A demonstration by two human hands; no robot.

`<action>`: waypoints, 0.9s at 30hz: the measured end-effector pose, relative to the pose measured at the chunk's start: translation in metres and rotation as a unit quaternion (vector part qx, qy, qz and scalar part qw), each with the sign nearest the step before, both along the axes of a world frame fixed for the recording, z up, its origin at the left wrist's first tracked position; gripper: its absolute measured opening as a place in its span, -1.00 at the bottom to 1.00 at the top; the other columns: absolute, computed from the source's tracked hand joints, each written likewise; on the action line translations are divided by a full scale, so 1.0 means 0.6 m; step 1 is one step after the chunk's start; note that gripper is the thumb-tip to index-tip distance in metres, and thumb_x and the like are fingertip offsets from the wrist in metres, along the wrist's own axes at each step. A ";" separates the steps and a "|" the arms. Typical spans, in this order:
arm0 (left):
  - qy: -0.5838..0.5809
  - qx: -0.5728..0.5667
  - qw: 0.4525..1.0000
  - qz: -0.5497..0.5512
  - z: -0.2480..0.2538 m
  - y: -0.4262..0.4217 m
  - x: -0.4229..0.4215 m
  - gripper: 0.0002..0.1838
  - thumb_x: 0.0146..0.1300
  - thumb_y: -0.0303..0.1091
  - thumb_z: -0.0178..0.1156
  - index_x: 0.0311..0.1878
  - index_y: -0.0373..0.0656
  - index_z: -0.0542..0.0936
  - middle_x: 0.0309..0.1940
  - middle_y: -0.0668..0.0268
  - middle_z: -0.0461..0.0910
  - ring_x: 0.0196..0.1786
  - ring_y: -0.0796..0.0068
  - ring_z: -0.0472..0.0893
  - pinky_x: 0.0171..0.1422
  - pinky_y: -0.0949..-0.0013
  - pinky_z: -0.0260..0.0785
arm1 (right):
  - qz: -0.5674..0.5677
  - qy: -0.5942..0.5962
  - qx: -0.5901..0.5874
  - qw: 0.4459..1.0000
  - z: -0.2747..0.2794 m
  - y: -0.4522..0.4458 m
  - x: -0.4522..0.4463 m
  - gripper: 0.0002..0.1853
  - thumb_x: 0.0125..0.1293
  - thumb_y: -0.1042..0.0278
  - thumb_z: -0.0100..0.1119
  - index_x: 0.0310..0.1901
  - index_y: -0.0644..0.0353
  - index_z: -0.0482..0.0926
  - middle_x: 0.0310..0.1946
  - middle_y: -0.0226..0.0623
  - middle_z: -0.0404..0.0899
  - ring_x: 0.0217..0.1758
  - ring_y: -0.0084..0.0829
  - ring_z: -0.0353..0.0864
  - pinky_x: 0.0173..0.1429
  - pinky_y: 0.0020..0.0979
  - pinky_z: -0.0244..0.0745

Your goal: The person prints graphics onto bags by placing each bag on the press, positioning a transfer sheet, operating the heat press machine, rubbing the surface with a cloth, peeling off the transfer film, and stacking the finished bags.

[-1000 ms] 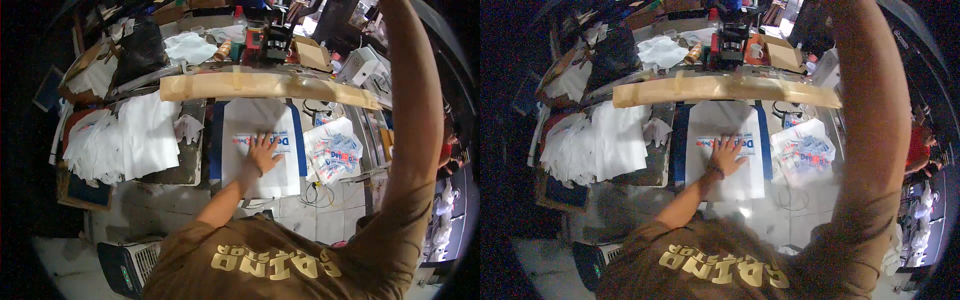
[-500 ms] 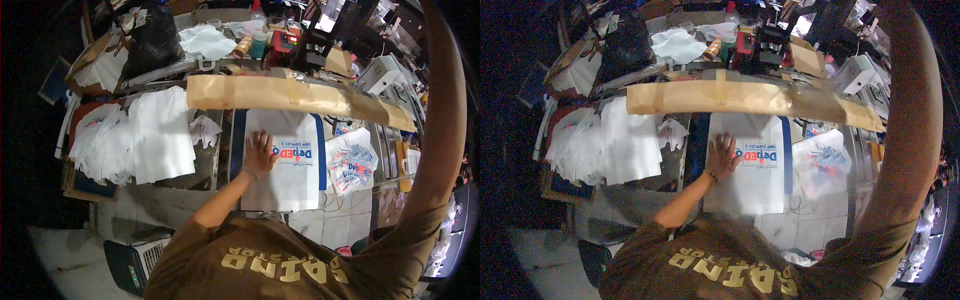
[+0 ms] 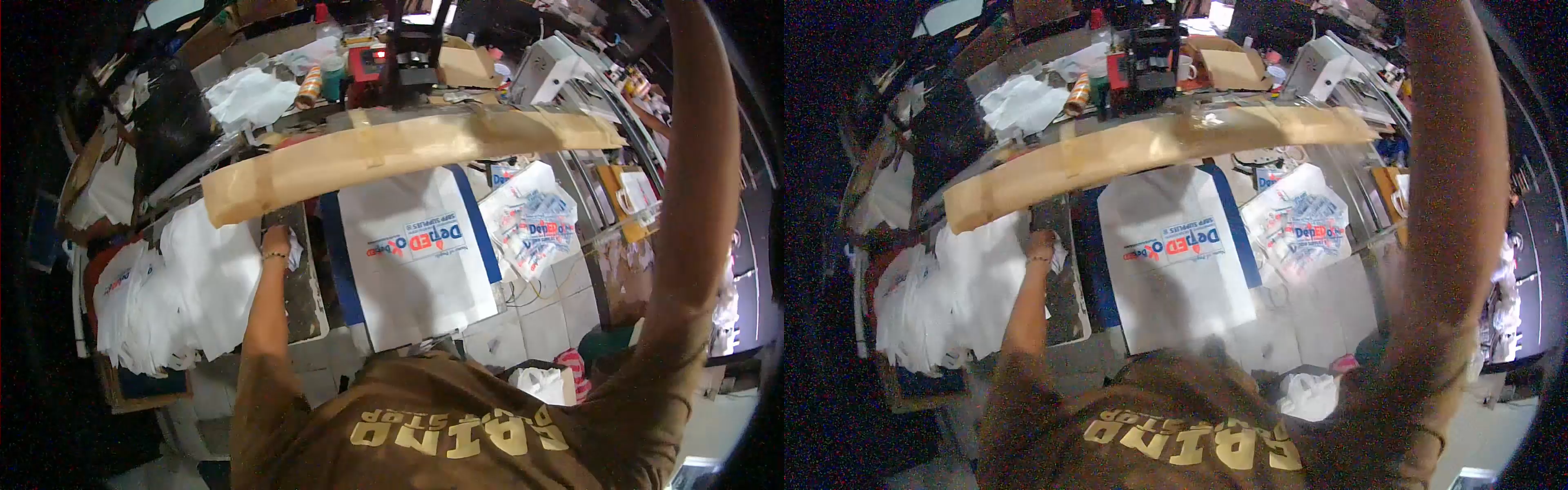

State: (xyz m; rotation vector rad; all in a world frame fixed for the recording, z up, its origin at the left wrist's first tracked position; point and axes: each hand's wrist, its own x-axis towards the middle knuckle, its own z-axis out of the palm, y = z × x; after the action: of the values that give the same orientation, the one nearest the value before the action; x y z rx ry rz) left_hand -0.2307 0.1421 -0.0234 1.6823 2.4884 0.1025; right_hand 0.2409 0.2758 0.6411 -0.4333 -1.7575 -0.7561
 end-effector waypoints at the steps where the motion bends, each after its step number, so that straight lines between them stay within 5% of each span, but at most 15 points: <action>1: -0.048 0.127 0.991 0.005 0.006 -0.003 -0.003 -0.74 0.22 -0.32 0.25 -0.03 -0.06 0.74 -0.16 0.07 0.74 -0.06 0.09 0.73 0.06 0.17 0.58 | 0.037 0.006 -0.028 0.999 -0.031 -0.044 0.020 -0.44 0.50 -0.14 0.08 0.00 0.33 0.61 -0.24 -0.06 0.62 -0.37 -0.29 0.59 -0.28 -0.35 0.50; 4: -0.123 0.361 0.924 0.004 0.129 -0.039 0.059 -0.81 0.19 -0.46 0.25 -0.13 -0.17 0.73 -0.23 0.11 0.75 -0.18 0.10 0.73 -0.03 0.21 0.57 | 0.215 -0.005 -0.266 0.940 -0.191 -0.172 0.080 -0.42 0.49 -0.14 0.09 -0.07 0.39 0.66 -0.33 -0.06 0.67 -0.47 -0.34 0.64 -0.37 -0.40 0.53; 7: -0.215 0.471 0.856 -0.003 0.266 -0.104 0.195 -0.80 0.13 -0.60 0.25 -0.16 -0.21 0.70 -0.22 0.15 0.74 -0.19 0.18 0.71 -0.04 0.24 0.55 | 0.247 -0.126 -0.641 0.716 -0.418 -0.254 0.076 -0.28 0.58 -0.23 -0.13 -0.04 0.43 0.69 -0.23 -0.05 0.72 -0.33 -0.35 0.73 -0.32 -0.40 0.61; 8: -0.277 0.481 0.832 -0.010 0.301 -0.123 0.245 -0.77 0.09 -0.66 0.26 -0.17 -0.21 0.69 -0.21 0.18 0.74 -0.17 0.22 0.71 -0.02 0.25 0.54 | 0.260 -0.056 -0.789 0.554 -0.530 -0.259 0.048 -0.23 0.56 -0.32 -0.16 0.26 0.35 0.55 0.03 -0.04 0.69 -0.05 -0.28 0.75 -0.11 -0.34 0.66; 10: -0.337 0.407 0.845 -0.079 0.363 -0.169 0.360 -0.69 0.02 -0.73 0.22 -0.16 -0.21 0.69 -0.10 0.18 0.73 0.00 0.30 0.70 0.11 0.33 0.51 | 0.288 0.025 -0.846 0.447 -0.738 -0.284 -0.007 -0.02 0.49 -0.50 -0.28 0.58 0.27 0.10 0.41 -0.03 0.41 0.33 -0.22 0.54 0.27 -0.18 0.55; 11: -0.421 0.384 0.807 -0.159 0.350 -0.184 0.402 -0.68 0.01 -0.74 0.21 -0.16 -0.21 0.69 -0.08 0.20 0.72 0.00 0.33 0.70 0.09 0.37 0.50 | 0.250 0.131 -0.893 0.351 -0.849 -0.303 -0.035 -0.02 0.47 -0.56 -0.34 0.60 0.14 0.08 0.30 -0.14 0.53 0.24 -0.27 0.59 0.32 -0.28 0.51; 13: -0.588 0.237 0.739 -0.229 0.314 -0.201 0.463 -0.70 0.00 -0.69 0.26 -0.15 -0.23 0.67 -0.11 0.24 0.70 -0.04 0.33 0.70 0.01 0.42 0.50 | 0.710 0.275 -0.646 -0.064 -0.923 -0.322 -0.058 -0.25 0.49 -0.47 -0.15 0.29 0.08 0.48 0.08 -0.33 0.62 0.15 -0.49 0.61 0.16 -0.39 0.55; 15: -0.465 0.254 0.825 -0.196 0.309 -0.218 0.472 -0.60 0.00 -0.57 0.38 -0.02 -0.24 0.63 0.05 0.15 0.65 0.10 0.26 0.65 0.15 0.34 0.48 | 0.419 0.418 -0.798 0.114 -0.833 -0.366 -0.071 -0.46 0.55 -0.25 0.02 0.10 0.13 0.58 -0.02 -0.37 0.66 0.07 -0.52 0.62 0.06 -0.43 0.55; 19: -0.406 0.336 0.822 -0.217 0.276 -0.236 0.444 -0.29 -0.04 -0.42 0.51 0.27 -0.23 0.55 0.25 0.01 0.53 0.29 0.08 0.55 0.36 0.17 0.39 | 0.300 0.430 -0.798 0.297 -0.870 -0.363 -0.049 -0.56 0.55 -0.09 0.12 0.06 0.17 0.61 -0.11 -0.36 0.69 -0.05 -0.51 0.65 0.00 -0.43 0.56; 21: -0.585 0.223 0.744 -0.235 0.279 -0.257 0.480 -0.04 -0.11 -0.36 0.54 0.47 -0.25 0.40 0.44 -0.10 0.34 0.47 -0.15 0.36 0.52 0.01 0.22 | 0.211 0.376 -0.799 0.420 -0.872 -0.367 -0.058 -0.61 0.53 -0.01 0.18 0.06 0.18 0.62 -0.20 -0.38 0.71 -0.12 -0.47 0.69 -0.01 -0.37 0.59; 22: -0.432 0.219 0.829 -0.279 0.291 -0.261 0.503 0.03 -0.09 -0.46 0.48 0.57 -0.11 0.31 0.40 -0.13 0.42 0.42 -0.15 0.45 0.44 0.03 0.34 | 0.131 0.297 -0.823 0.466 -0.860 -0.389 -0.064 -0.44 0.52 -0.23 0.10 0.14 0.18 0.59 -0.16 -0.36 0.72 -0.07 -0.41 0.72 0.04 -0.33 0.60; 23: -0.433 0.218 0.829 -0.278 0.272 -0.257 0.501 0.03 -0.09 -0.46 0.48 0.57 -0.11 0.31 0.40 -0.13 0.42 0.42 -0.15 0.45 0.44 0.03 0.34 | 0.131 0.297 -0.824 0.465 -0.864 -0.392 -0.061 -0.44 0.52 -0.23 0.10 0.14 0.18 0.59 -0.16 -0.36 0.72 -0.07 -0.41 0.72 0.04 -0.33 0.60; 25: -0.356 0.127 0.900 -0.219 0.222 -0.243 0.481 -0.10 -0.04 -0.58 0.37 0.50 -0.01 0.43 0.30 -0.10 0.54 0.29 -0.10 0.59 0.30 0.14 0.48 | 0.337 0.374 -0.840 0.203 -0.873 -0.387 -0.058 -0.23 0.53 -0.40 -0.19 0.29 0.24 0.48 0.03 -0.18 0.67 0.07 -0.37 0.66 0.18 -0.31 0.55; 26: -0.338 0.257 0.866 -0.264 0.242 -0.232 0.474 -0.22 -0.01 -0.68 0.27 0.38 0.03 0.56 0.10 -0.03 0.66 0.10 -0.10 0.69 0.16 0.20 0.56 | 0.428 0.395 -0.810 0.064 -0.875 -0.379 -0.054 -0.12 0.53 -0.49 -0.34 0.37 0.27 0.43 0.12 -0.09 0.64 0.14 -0.34 0.63 0.25 -0.30 0.53; 27: -0.337 0.259 0.867 -0.262 0.242 -0.218 0.462 -0.22 -0.01 -0.68 0.27 0.38 0.03 0.56 0.10 -0.03 0.66 0.10 -0.10 0.69 0.16 0.20 0.56 | 0.429 0.392 -0.812 0.064 -0.876 -0.376 -0.047 -0.12 0.53 -0.49 -0.34 0.37 0.27 0.43 0.12 -0.09 0.64 0.14 -0.34 0.63 0.25 -0.30 0.53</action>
State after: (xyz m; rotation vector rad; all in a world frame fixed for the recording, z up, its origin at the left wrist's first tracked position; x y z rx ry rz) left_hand 0.0467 0.0115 0.1217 1.9725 1.5028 1.1562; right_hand 0.2126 0.0505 0.1153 -0.7098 -0.4431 2.3556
